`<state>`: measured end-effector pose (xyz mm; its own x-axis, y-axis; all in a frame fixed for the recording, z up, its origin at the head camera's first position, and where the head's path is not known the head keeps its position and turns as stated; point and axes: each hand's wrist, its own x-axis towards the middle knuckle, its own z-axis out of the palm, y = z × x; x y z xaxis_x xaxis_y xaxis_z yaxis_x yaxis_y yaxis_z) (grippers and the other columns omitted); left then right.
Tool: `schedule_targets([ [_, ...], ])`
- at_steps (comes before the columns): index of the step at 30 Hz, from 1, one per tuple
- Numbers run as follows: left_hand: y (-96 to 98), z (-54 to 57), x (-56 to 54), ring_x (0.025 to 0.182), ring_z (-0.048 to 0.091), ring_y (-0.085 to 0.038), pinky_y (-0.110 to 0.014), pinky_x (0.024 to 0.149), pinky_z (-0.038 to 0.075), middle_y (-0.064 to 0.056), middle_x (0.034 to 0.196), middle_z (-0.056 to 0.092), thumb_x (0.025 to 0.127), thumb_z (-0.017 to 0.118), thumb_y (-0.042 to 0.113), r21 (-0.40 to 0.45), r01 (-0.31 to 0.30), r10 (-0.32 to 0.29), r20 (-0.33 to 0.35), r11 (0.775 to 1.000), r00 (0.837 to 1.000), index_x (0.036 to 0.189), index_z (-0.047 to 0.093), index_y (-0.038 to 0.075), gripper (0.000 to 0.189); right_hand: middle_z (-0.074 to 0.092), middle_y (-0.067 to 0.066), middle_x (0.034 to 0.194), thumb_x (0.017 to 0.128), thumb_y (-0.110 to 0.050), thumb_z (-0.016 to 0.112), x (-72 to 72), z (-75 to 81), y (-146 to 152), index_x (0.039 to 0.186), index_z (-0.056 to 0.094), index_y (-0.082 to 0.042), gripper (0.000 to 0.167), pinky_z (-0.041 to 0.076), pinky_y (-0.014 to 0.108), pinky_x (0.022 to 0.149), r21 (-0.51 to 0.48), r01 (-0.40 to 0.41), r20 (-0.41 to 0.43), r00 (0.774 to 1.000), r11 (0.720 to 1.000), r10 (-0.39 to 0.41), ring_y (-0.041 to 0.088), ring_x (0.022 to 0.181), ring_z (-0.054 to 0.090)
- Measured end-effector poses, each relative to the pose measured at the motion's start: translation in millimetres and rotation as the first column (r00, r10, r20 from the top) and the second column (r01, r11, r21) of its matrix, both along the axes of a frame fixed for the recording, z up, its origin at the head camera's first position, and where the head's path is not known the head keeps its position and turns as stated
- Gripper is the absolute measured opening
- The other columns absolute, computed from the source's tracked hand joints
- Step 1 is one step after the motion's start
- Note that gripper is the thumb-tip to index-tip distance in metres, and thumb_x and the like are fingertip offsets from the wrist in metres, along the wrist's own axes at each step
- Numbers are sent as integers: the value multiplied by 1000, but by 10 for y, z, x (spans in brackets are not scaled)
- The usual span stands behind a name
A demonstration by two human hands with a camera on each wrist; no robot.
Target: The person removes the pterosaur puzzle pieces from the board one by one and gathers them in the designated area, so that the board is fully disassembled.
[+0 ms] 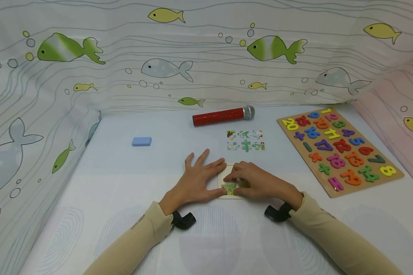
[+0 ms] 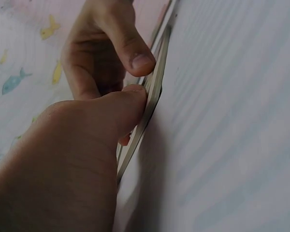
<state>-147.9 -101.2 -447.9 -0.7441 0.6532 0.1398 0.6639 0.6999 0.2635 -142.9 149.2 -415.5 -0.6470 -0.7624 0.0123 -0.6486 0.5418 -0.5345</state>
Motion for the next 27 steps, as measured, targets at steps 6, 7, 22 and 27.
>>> schedule_targets([
  [6,-5,-5,-6,158,19,-36,-72,116,5,10,161,44,89,59,68,13,23,-23,-6,1000,1000,153,48,26,77,67,-5,108,90,-22,79,32,31,-21,125,73,-16,36,44,34,87,3,10,14,1000,1000,-10,11,100,56],
  [7,-9,-8,-10,158,19,-35,-72,116,5,10,160,44,89,59,67,18,28,-28,-5,999,1000,153,48,26,77,67,-5,108,90,-22,79,34,31,-25,124,73,-16,35,44,33,87,0,10,16,1000,1000,-10,11,99,56],
  [22,-82,-3,-61,158,22,-34,-70,118,9,9,160,44,95,57,55,55,76,-79,46,996,996,153,49,27,64,68,-3,103,88,-14,80,30,-13,-24,116,76,-16,28,46,29,84,-97,52,89,995,994,-44,12,96,58],
  [27,-82,-5,-62,158,21,-34,-70,118,8,9,160,44,96,55,56,57,78,-81,60,995,995,153,48,27,64,69,-3,101,87,-12,79,54,-4,-37,113,76,-16,26,46,31,85,-131,92,119,990,987,-77,14,95,59],
])
